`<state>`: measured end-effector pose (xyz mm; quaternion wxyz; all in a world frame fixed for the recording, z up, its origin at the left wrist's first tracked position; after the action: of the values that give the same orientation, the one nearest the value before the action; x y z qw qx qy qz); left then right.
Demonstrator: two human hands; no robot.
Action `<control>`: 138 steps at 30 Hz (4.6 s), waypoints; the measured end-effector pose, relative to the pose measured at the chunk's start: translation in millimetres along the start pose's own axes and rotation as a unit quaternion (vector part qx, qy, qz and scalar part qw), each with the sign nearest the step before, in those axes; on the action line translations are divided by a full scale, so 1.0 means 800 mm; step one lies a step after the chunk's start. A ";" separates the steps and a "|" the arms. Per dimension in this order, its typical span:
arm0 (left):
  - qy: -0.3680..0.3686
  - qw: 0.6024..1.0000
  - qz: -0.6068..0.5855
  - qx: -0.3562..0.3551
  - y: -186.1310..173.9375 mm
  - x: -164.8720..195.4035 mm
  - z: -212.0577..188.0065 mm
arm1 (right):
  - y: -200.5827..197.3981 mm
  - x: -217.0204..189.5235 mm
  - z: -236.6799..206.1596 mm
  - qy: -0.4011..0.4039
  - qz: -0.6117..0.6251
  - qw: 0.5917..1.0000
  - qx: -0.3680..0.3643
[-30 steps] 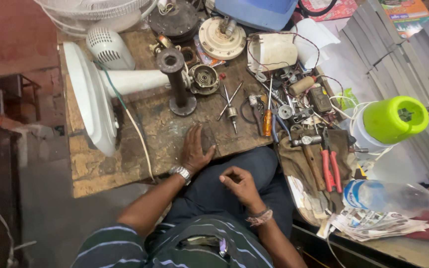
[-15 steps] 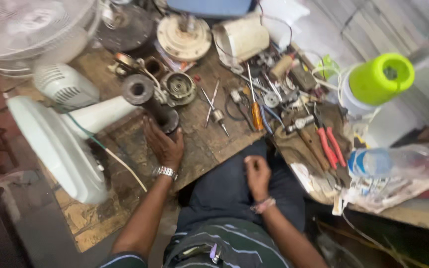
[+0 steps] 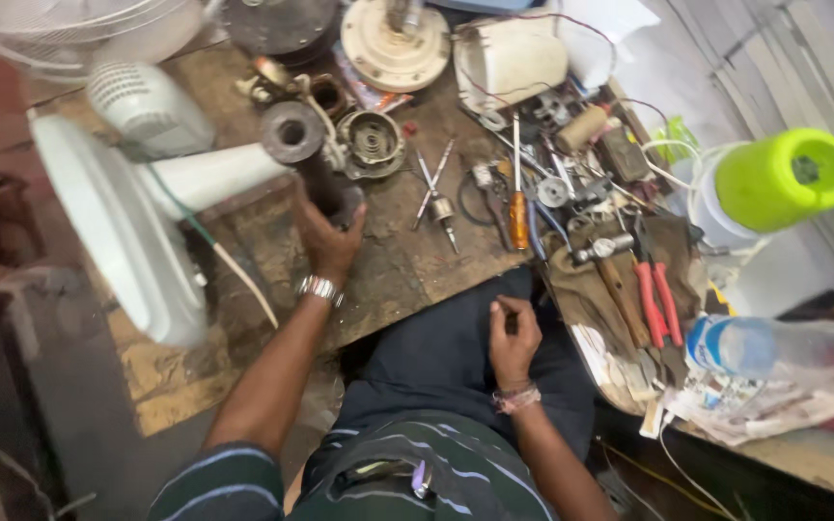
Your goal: The person disassembles a white plastic housing and then works on a fan motor assembly on a cluttered workbench. They use a screwdriver and pliers to remove parts, then handle a small cylindrical component and a metal housing, using a hammer to tap a shaft into place.
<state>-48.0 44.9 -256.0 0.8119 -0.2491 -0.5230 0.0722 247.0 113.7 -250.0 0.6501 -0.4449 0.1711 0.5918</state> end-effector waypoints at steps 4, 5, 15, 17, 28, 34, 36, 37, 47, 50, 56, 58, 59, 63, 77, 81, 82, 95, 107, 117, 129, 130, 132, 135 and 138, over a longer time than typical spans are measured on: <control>-0.130 0.979 -0.158 -0.020 0.005 0.002 0.044 | 0.013 -0.016 -0.020 -0.046 0.050 0.993 -0.101; -0.123 0.980 -0.156 -0.029 0.004 0.008 0.051 | 0.015 -0.015 -0.024 -0.053 0.057 0.989 -0.125; 0.237 0.936 0.047 -0.254 -0.001 0.011 -0.030 | -0.017 -0.066 0.012 0.045 0.239 0.951 -0.191; 0.303 0.895 0.126 -0.301 0.014 0.001 -0.051 | -0.017 -0.089 0.032 -0.089 0.095 0.962 -0.239; 0.303 0.889 -0.015 -0.343 0.013 0.036 0.023 | 0.089 -0.038 0.007 -0.263 -0.222 0.859 -0.378; 0.182 0.910 0.369 -0.051 0.001 0.037 0.138 | 0.091 -0.033 0.012 -0.240 -0.175 0.886 -0.355; 0.137 0.888 0.409 -0.159 0.010 0.023 0.156 | 0.089 -0.040 0.015 -0.256 -0.195 0.883 -0.341; 0.113 0.871 0.429 -0.210 0.012 0.018 0.161 | 0.088 -0.043 0.016 -0.266 -0.203 0.882 -0.333; 0.123 0.926 0.312 -0.172 -0.050 0.044 0.160 | 0.107 -0.053 0.003 -0.168 -0.168 0.915 -0.327; 0.143 0.926 0.303 -0.174 -0.068 0.047 0.137 | 0.118 -0.055 0.001 -0.160 -0.164 0.931 -0.283; 0.119 0.911 0.334 -0.210 -0.086 0.017 0.078 | 0.121 -0.051 0.002 -0.113 -0.137 0.946 -0.273; 0.113 0.898 0.369 -0.210 -0.086 0.006 0.065 | 0.118 -0.053 0.004 -0.117 -0.126 0.953 -0.250; 0.110 0.896 0.369 -0.221 -0.086 0.001 0.059 | 0.117 -0.053 0.005 -0.100 -0.121 0.957 -0.246; 0.180 0.897 0.344 -0.211 -0.077 -0.001 0.034 | 0.119 -0.050 0.006 -0.042 -0.122 0.960 -0.248; 0.249 0.892 0.224 -0.302 -0.035 0.064 -0.032 | 0.119 -0.050 0.011 -0.044 -0.153 0.958 -0.238; 0.259 0.887 0.274 -0.268 -0.019 0.051 -0.043 | 0.114 -0.056 0.011 -0.054 -0.151 0.955 -0.251; 0.251 0.891 0.271 -0.265 -0.019 0.047 -0.040 | 0.112 -0.058 0.012 -0.061 -0.148 0.954 -0.255; 0.091 0.918 0.270 -0.277 0.046 0.065 0.161 | 0.110 -0.082 0.015 -0.078 -0.138 0.957 -0.243; 0.039 0.858 0.379 -0.344 0.065 0.027 0.193 | 0.108 -0.067 0.009 -0.083 -0.105 0.967 -0.219; 0.052 0.921 0.292 -0.253 -0.017 0.053 0.118 | 0.112 -0.038 -0.012 -0.081 -0.097 0.969 -0.211; 0.235 0.894 0.212 -0.317 -0.058 0.044 -0.013 | 0.116 -0.015 -0.023 -0.069 -0.088 0.972 -0.209; 0.232 0.893 0.222 -0.315 -0.057 0.043 -0.010 | 0.116 -0.015 -0.021 -0.060 -0.091 0.971 -0.214; 0.233 0.891 0.235 -0.311 -0.053 0.043 -0.004 | 0.113 -0.016 -0.015 -0.074 -0.112 0.969 -0.207; 0.230 0.897 0.229 -0.300 -0.046 0.044 0.003 | 0.108 -0.014 -0.002 -0.075 -0.159 0.962 -0.207; 0.223 0.903 0.235 -0.281 -0.036 0.044 0.007 | 0.109 -0.010 0.009 -0.071 -0.212 0.948 -0.227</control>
<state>-41.7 35.1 -211.7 0.7633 -0.5920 -0.2529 0.0539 162.4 105.7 -273.3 0.6525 -0.5634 -0.1130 0.4940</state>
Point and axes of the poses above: each hand's wrist, its own z-axis towards the middle knuckle, its own y-axis out of the palm, x = y × z, the point moved 4 cm from there along z, towards the middle knuckle, and after that the axes turned 12 degrees about -y, right-handed, at the moved point
